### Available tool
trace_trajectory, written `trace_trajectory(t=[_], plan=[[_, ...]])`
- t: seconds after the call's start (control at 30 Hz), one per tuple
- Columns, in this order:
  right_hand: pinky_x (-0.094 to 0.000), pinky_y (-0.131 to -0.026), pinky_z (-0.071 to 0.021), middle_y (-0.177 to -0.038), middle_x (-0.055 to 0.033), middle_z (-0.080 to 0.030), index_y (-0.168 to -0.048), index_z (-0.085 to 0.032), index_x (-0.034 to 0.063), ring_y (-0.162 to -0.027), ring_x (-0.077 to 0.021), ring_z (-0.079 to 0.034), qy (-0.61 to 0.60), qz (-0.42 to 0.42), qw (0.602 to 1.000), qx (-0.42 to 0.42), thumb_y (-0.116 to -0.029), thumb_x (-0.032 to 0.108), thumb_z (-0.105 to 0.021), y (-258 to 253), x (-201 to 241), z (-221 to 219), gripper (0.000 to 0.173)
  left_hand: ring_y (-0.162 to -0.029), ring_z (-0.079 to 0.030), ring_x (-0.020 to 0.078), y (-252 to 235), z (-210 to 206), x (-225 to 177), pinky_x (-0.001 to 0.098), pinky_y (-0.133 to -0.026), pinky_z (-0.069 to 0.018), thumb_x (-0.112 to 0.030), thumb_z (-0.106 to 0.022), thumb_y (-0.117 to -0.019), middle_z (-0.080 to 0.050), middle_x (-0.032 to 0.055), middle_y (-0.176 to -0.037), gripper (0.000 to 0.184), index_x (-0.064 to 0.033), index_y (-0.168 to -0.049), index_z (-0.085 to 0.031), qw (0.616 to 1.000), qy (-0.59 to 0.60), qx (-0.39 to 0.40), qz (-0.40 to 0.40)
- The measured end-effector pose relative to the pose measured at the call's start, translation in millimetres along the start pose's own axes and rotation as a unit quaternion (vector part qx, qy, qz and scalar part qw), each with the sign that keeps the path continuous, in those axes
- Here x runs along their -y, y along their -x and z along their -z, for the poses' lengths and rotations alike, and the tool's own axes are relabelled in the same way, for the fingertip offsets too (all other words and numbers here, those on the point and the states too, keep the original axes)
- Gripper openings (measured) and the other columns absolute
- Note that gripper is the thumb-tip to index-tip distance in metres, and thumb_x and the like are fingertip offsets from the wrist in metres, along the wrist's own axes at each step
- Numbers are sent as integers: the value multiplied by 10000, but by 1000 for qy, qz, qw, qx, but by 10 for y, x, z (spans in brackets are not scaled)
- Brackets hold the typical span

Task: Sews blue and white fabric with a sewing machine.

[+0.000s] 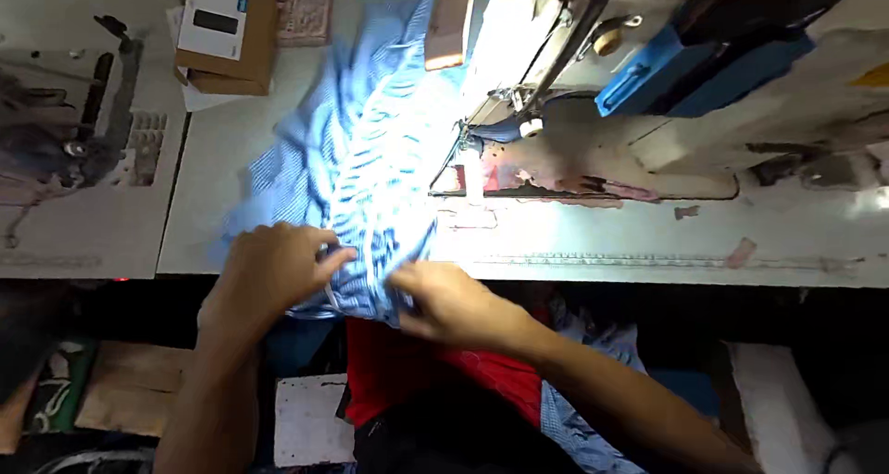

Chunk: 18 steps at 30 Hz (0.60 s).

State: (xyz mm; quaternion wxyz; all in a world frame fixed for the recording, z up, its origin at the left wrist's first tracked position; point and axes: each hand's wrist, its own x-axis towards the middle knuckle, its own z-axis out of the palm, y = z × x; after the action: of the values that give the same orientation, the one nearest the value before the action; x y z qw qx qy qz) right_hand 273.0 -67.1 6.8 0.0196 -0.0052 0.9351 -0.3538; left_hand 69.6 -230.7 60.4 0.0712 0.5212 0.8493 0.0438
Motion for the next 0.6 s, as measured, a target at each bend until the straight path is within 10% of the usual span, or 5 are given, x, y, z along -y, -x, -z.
trace_trajectory(t=[0.13,0.2,0.37,0.5,0.6], plan=[[-607,-658,-569,-869,-136,-710,-1019,-715,83,-783,-356,-709,-84,28,960,267,-833,189,-801,924,317,-67,230,-1366,-513,404,-341,-525,72,641,-1061,-419,-420,-511,-1042,-527,156,-1516,535,-137,-1495,-539,992,42,-116,-34],[-609,-645,-558,-819,-124,-720,-1003,-741,85,-743,-342,-711,-114,33,941,316,-884,303,-794,1173,253,91,253,-1270,-540,399,-321,-698,-184,626,-950,-424,-552,-532,-948,-514,143,-1529,693,-167,-1524,-521,992,36,-104,-59],[-258,-764,-593,-911,-22,-696,-1007,-719,48,-845,-63,-674,-158,-26,966,-203,-1003,212,-606,519,44,194,199,-994,-605,316,-467,-685,-723,572,-904,-415,-682,-546,-830,-675,86,-997,633,-231,-1233,-735,971,97,-81,-202],[-457,-991,-482,-1258,-125,-646,-1324,-644,79,-1169,-287,-591,75,-167,921,-343,-1003,242,-570,52,-484,7,368,-1486,-385,271,-944,-873,-613,601,-1243,-178,-464,-486,-997,-523,26,-1534,524,-184,-1424,-600,945,231,-72,-218],[-560,-922,-467,-1324,-149,-604,-1471,-577,180,-1195,-386,-543,184,-221,918,-274,-971,365,-558,233,-638,142,533,-1443,-456,242,-1112,-893,-687,541,-1203,-301,-339,-484,-1045,-539,15,-1530,507,-231,-1540,-493,964,202,-107,-137]])
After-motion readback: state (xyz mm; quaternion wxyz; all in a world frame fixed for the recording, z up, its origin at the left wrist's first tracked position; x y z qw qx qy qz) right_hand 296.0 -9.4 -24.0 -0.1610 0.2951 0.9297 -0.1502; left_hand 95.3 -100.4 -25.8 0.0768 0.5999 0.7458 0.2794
